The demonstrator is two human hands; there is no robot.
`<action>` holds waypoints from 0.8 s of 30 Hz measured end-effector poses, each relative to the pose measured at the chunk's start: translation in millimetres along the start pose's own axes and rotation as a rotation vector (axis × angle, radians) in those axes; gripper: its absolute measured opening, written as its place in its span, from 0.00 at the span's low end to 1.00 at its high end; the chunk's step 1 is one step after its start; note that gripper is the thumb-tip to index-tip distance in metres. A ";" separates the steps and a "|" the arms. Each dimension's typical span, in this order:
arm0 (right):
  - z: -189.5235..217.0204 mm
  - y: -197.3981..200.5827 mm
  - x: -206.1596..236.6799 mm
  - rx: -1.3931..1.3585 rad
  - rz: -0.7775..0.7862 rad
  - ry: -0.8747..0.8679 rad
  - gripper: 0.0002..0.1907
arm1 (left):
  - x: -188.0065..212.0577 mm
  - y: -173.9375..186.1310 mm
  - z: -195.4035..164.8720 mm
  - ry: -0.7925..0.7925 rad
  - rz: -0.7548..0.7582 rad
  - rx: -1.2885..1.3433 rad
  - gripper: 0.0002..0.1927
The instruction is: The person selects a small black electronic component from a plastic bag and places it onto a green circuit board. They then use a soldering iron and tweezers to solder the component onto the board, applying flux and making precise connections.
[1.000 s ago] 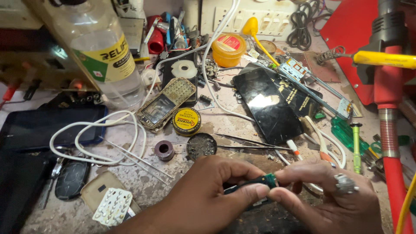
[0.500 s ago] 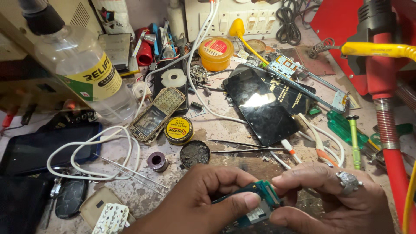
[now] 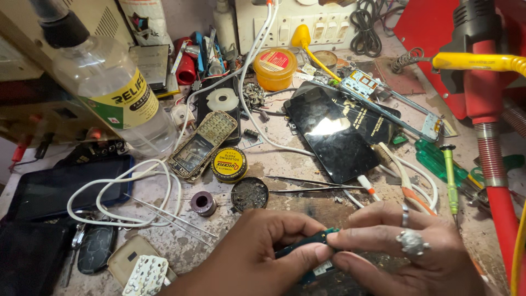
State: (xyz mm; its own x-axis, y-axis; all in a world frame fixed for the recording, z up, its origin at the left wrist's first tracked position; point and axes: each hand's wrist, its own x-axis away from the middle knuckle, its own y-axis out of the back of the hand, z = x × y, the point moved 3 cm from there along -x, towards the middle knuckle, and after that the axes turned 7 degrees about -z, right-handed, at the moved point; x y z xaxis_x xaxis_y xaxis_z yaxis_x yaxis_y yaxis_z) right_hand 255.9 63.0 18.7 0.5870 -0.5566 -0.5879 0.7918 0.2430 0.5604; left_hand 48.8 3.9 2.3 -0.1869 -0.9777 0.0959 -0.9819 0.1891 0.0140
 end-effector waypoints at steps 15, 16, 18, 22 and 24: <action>-66.3 17.0 15.1 -0.889 -0.085 -0.797 0.10 | 1.7 9.7 -4.3 -0.117 -0.137 -0.634 0.16; -69.9 18.3 16.2 -0.933 -0.071 -0.820 0.09 | 1.5 8.4 -2.6 -0.092 -0.134 -0.662 0.15; -74.5 19.0 16.5 -1.023 -0.040 -0.866 0.09 | 1.5 5.9 -5.4 -0.287 -0.189 -0.750 0.14; -70.9 17.9 12.4 -1.105 0.022 -0.830 0.09 | -1.3 4.8 2.1 -0.328 -0.205 -0.854 0.15; -66.8 17.0 10.2 -1.143 0.049 -0.801 0.09 | -2.0 1.6 5.7 -0.360 -0.208 -0.887 0.15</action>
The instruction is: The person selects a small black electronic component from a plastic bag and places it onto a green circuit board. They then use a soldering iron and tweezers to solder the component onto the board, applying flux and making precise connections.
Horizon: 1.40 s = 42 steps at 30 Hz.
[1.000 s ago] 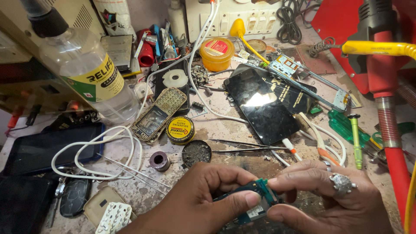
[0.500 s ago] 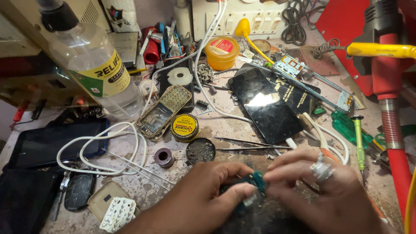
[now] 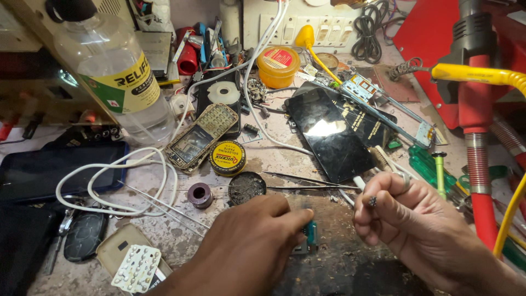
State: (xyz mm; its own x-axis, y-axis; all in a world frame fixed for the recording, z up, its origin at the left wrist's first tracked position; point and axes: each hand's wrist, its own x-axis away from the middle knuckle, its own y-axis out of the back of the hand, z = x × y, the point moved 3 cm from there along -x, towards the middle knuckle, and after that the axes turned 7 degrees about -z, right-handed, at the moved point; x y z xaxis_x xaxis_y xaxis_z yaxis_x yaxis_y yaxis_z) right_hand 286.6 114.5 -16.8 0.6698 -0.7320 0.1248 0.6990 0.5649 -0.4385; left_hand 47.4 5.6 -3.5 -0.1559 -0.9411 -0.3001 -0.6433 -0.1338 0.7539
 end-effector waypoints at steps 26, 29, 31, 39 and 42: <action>-15.6 -22.3 -0.9 0.057 0.049 -0.178 0.13 | -1.8 8.0 -27.0 0.064 -0.395 0.618 0.08; -17.9 -21.6 -0.9 0.051 0.049 -0.180 0.13 | -1.2 7.7 -27.2 0.072 -0.394 0.634 0.08; -18.9 -20.8 -0.9 0.057 0.047 -0.172 0.13 | -1.2 6.0 -26.1 0.133 -0.365 0.680 0.09; -21.1 -14.3 -0.6 0.069 0.053 -0.117 0.12 | -2.8 -0.6 -24.9 0.217 -0.335 0.763 0.07; -21.4 -9.8 -0.4 0.072 0.039 -0.131 0.10 | -2.5 -0.5 -25.0 0.196 -0.363 0.750 0.07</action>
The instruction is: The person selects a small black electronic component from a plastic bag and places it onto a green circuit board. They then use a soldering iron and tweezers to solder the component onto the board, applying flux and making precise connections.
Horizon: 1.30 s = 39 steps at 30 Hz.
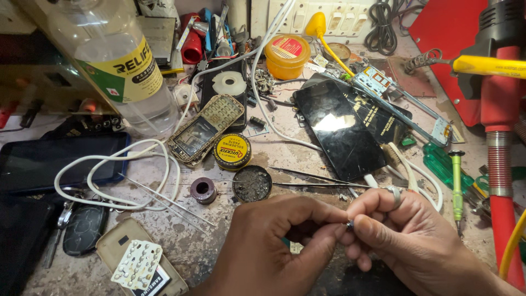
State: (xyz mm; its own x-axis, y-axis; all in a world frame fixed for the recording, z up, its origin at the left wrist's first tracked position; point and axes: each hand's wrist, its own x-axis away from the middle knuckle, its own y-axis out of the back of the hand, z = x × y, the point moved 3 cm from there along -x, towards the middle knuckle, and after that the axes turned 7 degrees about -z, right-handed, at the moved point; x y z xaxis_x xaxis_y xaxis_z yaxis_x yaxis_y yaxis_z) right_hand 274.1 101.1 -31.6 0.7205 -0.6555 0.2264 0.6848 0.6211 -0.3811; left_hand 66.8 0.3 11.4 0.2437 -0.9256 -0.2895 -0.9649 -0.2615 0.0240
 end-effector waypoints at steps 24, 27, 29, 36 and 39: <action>-1.4 8.3 2.1 0.036 -0.032 0.095 0.10 | -2.8 -0.6 8.2 0.178 0.064 0.163 0.14; -2.9 8.7 2.4 0.022 -0.009 0.102 0.09 | -2.4 -0.9 10.9 0.190 0.067 0.177 0.15; -4.5 11.0 2.5 0.068 -0.035 0.110 0.09 | -2.7 -0.5 11.9 0.196 0.075 0.202 0.16; -6.6 16.1 4.0 0.222 -0.093 0.184 0.09 | -3.2 -1.0 17.1 0.221 0.094 0.268 0.17; -5.6 14.1 6.6 0.261 -0.114 0.193 0.10 | -2.7 -1.4 19.1 0.217 0.108 0.311 0.16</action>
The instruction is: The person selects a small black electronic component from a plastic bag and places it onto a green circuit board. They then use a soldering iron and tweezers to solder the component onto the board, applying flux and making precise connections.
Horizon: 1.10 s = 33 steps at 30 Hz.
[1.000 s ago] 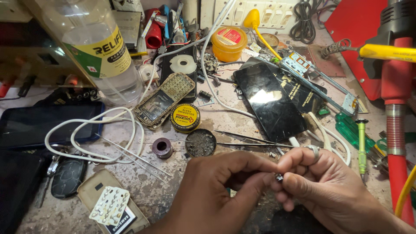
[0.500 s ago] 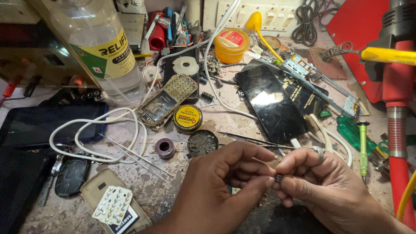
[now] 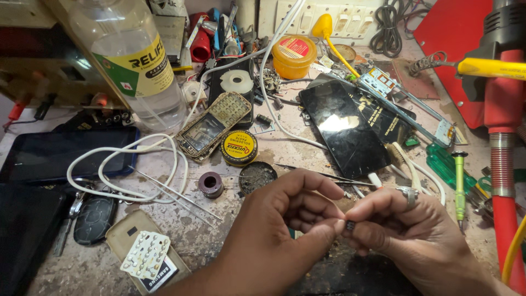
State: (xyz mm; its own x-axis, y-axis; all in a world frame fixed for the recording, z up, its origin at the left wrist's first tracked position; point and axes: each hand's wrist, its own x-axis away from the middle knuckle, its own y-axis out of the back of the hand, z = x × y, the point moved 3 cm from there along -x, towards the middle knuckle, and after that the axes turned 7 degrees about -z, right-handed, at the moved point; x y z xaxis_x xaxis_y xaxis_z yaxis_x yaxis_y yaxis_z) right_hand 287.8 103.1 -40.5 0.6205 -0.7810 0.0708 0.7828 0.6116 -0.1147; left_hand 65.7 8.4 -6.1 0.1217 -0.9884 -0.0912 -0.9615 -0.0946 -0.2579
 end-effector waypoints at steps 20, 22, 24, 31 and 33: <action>-2.5 24.2 -12.2 0.340 -0.189 -0.004 0.12 | -16.1 84.5 -111.2 -0.275 -0.064 -1.139 0.11; -4.7 28.2 -14.3 0.385 -0.206 0.022 0.13 | -15.4 87.2 -113.6 -0.359 -0.044 -1.327 0.13; -7.6 29.0 -15.9 0.396 -0.210 0.077 0.14 | -15.3 90.3 -114.2 -0.431 -0.100 -1.353 0.10; -15.8 28.5 -23.1 0.379 -0.220 0.168 0.13 | -16.5 94.1 -120.6 -0.638 -0.369 -0.991 0.08; -16.6 27.8 -23.3 0.371 -0.211 0.142 0.12 | -17.3 95.2 -120.5 -0.619 -0.420 -0.935 0.07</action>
State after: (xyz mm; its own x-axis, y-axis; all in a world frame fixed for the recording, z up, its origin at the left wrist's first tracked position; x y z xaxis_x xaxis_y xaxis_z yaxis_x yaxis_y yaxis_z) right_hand 294.4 136.2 -61.8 0.4532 -0.8873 -0.0851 0.8712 0.4207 0.2529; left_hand -57.7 2.2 86.8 0.3207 -0.6586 -0.6807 -0.5939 -0.6997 0.3972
